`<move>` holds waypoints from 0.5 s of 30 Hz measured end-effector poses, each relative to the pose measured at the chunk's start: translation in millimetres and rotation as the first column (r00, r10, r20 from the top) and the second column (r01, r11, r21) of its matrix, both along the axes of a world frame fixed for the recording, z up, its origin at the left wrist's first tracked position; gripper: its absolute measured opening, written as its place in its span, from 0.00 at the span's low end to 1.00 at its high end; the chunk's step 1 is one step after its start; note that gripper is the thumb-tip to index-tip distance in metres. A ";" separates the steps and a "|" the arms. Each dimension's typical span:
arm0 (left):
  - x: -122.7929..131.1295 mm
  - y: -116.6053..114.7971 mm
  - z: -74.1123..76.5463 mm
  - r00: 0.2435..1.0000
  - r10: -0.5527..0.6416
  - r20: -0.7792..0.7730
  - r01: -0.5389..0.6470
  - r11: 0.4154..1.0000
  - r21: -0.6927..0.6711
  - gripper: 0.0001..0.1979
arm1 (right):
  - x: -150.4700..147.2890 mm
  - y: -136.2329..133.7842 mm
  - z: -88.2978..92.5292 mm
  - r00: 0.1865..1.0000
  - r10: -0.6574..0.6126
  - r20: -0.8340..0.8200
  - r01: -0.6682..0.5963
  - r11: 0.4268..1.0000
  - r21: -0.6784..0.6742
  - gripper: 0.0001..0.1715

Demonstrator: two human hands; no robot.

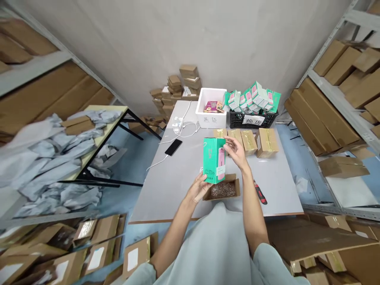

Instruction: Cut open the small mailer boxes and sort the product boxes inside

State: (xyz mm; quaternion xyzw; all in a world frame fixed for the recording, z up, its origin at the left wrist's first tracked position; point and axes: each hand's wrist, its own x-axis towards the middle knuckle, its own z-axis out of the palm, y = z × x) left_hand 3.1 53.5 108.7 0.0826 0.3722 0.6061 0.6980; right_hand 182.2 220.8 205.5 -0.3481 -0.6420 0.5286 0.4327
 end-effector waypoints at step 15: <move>17.5 -5.6 38.7 0.739 0.365 -0.566 -0.328 0.929 0.170 0.36 | -56.8 -42.9 24.5 0.922 -0.328 0.205 0.254 0.914 0.317 0.33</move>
